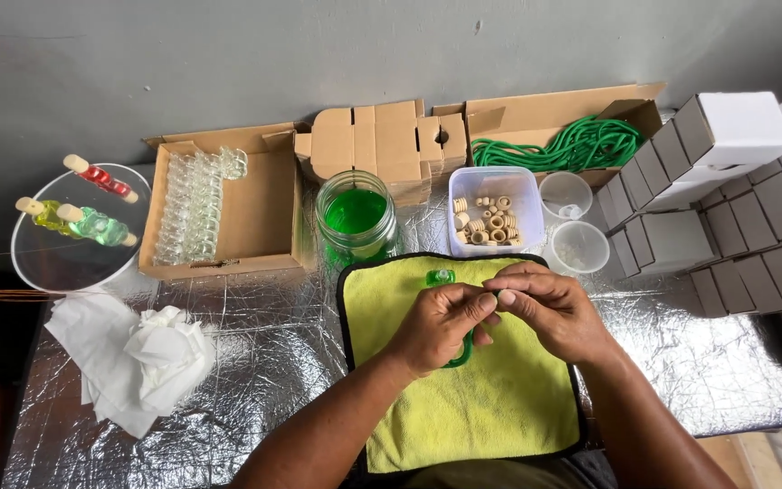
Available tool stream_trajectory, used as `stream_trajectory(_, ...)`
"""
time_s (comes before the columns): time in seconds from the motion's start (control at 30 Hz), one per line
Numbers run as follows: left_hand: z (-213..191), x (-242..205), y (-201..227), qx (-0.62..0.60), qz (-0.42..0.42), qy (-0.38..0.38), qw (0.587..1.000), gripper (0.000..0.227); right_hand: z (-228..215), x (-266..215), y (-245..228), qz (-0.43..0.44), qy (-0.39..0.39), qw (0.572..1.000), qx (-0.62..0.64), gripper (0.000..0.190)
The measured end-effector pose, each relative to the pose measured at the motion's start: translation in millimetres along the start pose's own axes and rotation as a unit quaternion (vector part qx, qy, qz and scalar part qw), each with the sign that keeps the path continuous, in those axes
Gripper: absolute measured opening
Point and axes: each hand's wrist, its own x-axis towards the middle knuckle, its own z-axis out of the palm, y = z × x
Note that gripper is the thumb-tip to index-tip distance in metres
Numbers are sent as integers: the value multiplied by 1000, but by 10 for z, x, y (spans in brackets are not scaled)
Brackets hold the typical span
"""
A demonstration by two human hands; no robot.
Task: The person threads a green cord through a wooden bead and then folds a small cardboard box to contain it.
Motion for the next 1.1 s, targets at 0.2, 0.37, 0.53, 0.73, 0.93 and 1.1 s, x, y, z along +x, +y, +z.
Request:
stream_trajectory(0.2,-64,-16,66,-20,-2,-5,1000,27,98,114,-125,-10,-15,1000,-18,14)
stream_trajectory(0.37,-91,2,7,-64,-19,21,998,27,121,198,-204,-3,-46,997,-53,13)
stream_trajectory(0.53,-107,25,31,-85,-21,27,996,28,77,302,-160,-27,-69,994,-85,11)
stream_trajectory(0.73,-168,47,25,-126,-33,30,991,25,220,400,-321,-9,-82,993,-88,13)
stream_trajectory(0.93,-201,52,89,-135,-28,29,990,24,173,481,-304,11,-77,994,-75,14)
stream_trajectory(1.1,-229,58,35,-135,-22,23,990,23,161,545,-344,15,-75,995,-71,16)
